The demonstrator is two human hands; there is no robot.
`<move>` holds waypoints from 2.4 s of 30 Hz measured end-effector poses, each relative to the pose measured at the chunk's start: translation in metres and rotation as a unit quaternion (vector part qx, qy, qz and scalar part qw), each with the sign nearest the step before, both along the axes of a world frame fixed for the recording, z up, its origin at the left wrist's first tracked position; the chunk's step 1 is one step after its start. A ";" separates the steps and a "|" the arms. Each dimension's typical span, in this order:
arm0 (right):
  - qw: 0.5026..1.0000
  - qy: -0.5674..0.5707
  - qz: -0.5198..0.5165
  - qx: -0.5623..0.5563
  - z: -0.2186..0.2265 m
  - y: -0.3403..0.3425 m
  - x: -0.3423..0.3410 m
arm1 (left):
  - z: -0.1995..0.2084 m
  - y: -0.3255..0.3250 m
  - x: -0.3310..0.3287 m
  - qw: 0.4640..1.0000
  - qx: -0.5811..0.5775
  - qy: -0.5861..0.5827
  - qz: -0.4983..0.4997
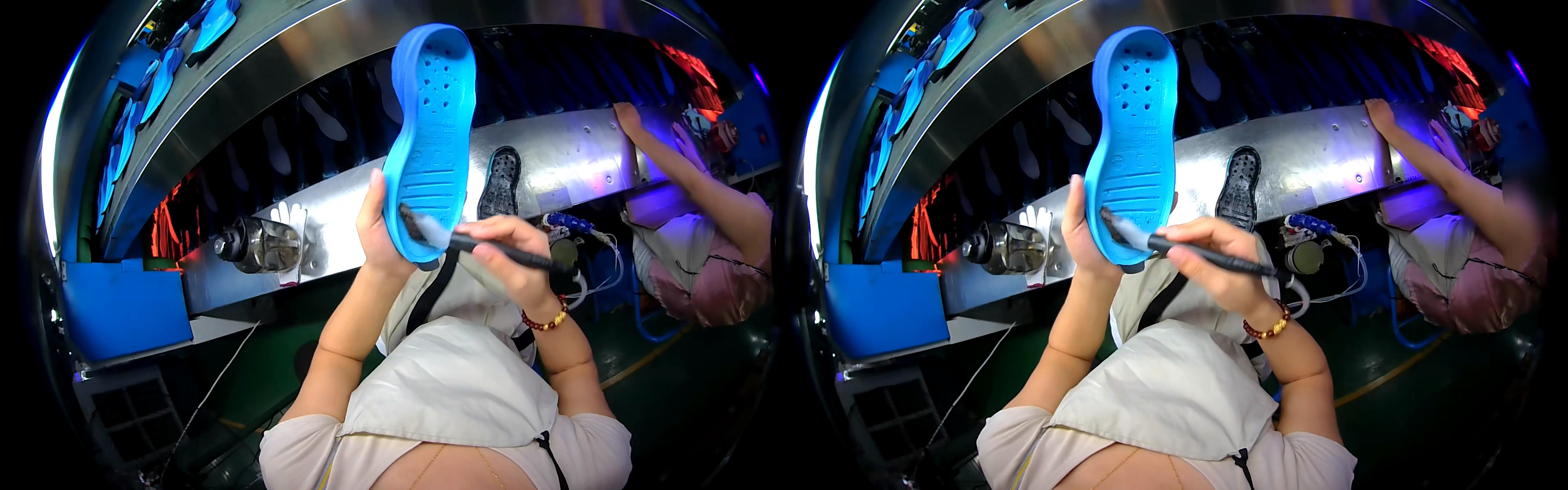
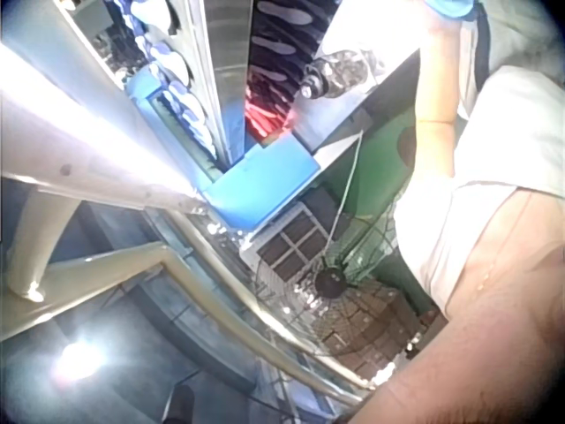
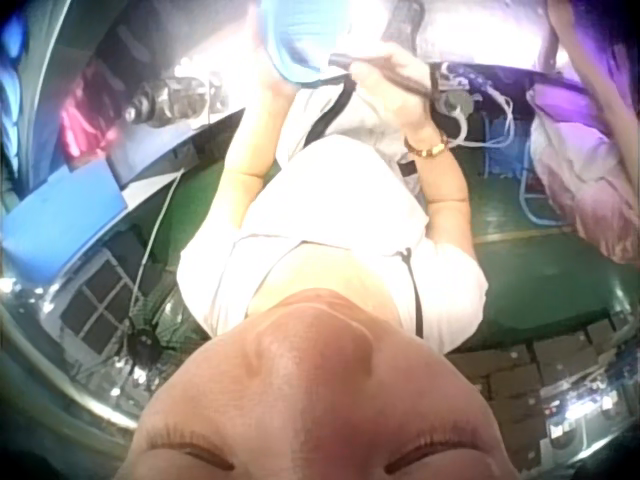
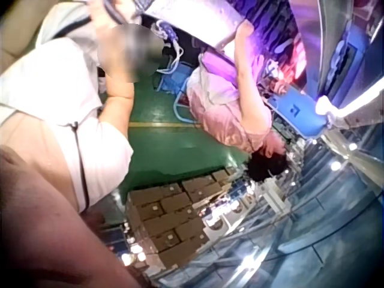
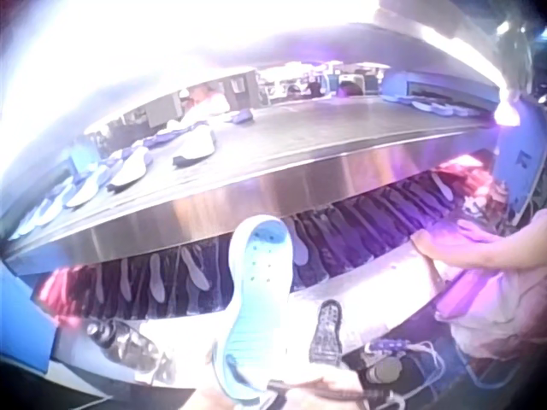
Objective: The person takes blue shoe soles from a conveyor belt and applies glue to their underside using a brush. They handle each sole individually, coating the surface before placing it back on the assembly line.
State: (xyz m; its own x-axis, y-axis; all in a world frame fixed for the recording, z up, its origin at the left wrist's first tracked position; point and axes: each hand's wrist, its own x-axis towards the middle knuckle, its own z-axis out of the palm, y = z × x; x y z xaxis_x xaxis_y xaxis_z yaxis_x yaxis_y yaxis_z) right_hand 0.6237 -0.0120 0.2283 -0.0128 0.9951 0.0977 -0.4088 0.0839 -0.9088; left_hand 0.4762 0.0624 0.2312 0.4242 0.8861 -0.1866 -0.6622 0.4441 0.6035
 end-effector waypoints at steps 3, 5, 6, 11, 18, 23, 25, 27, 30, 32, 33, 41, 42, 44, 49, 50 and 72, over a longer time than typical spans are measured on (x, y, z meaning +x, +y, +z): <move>0.979 -0.133 0.045 0.146 0.004 0.003 0.012 | -0.002 0.002 -0.004 0.999 -0.028 -0.001 0.032; 0.993 -0.099 -0.015 0.061 0.005 0.007 0.014 | -0.001 0.003 -0.002 1.000 -0.019 -0.002 0.020; 0.994 -0.092 -0.022 0.058 0.004 0.008 0.013 | -0.003 0.006 0.000 0.999 -0.011 -0.012 0.034; 0.951 -0.209 0.078 0.215 0.028 0.022 0.020 | 0.002 0.014 -0.003 0.993 -0.031 -0.114 -0.008; 0.917 -0.275 0.104 0.269 0.034 0.036 0.030 | 0.012 0.026 -0.007 0.988 -0.051 -0.138 -0.044; 0.920 -0.291 0.056 0.255 0.030 0.034 0.028 | 0.014 0.033 -0.007 0.990 -0.095 -0.076 -0.065; 0.876 -0.344 0.106 0.320 0.039 0.018 0.020 | 0.011 0.034 -0.007 0.979 -0.172 -0.033 -0.104; 0.875 -0.348 0.094 0.322 0.041 0.017 0.020 | 0.012 0.032 -0.009 0.971 -0.183 -0.051 -0.143; 0.892 -0.310 0.137 0.298 0.044 0.024 0.034 | 0.012 0.032 -0.009 0.970 -0.183 -0.026 -0.158; 0.882 -0.371 0.090 0.276 0.038 0.029 0.042 | 0.020 0.033 -0.007 0.957 -0.198 -0.029 -0.211; 0.880 -0.375 0.113 0.268 0.036 0.027 0.041 | 0.018 0.033 -0.006 0.953 -0.207 -0.023 -0.221; 0.854 -0.386 0.220 0.271 0.044 0.031 0.063 | 0.029 0.028 -0.009 0.930 -0.185 0.153 -0.278; 0.848 -0.385 0.248 0.265 0.039 0.029 0.062 | 0.029 0.028 -0.007 0.917 -0.168 0.193 -0.306; 0.811 -0.430 0.312 0.244 0.041 0.024 0.059 | 0.028 0.026 -0.010 0.886 -0.136 0.269 -0.352; 0.840 -0.398 0.268 0.255 0.055 0.030 0.073 | 0.037 0.023 -0.015 0.897 -0.101 0.269 -0.336; 0.827 -0.429 0.258 0.257 0.052 0.034 0.077 | 0.038 0.024 -0.013 0.890 -0.095 0.278 -0.348; 0.978 -0.126 0.157 -0.059 -0.010 0.030 0.053 | -0.018 0.019 -0.003 0.954 -0.197 0.081 -0.211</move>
State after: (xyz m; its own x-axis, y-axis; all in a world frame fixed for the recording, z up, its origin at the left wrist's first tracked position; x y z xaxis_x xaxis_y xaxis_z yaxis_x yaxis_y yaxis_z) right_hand 0.6768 0.0181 0.2180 -0.3286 0.9423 -0.0637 -0.1596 -0.1219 -0.9796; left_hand 0.4734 0.0819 0.2132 0.6647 0.4904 -0.5636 -0.2865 0.8640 0.4140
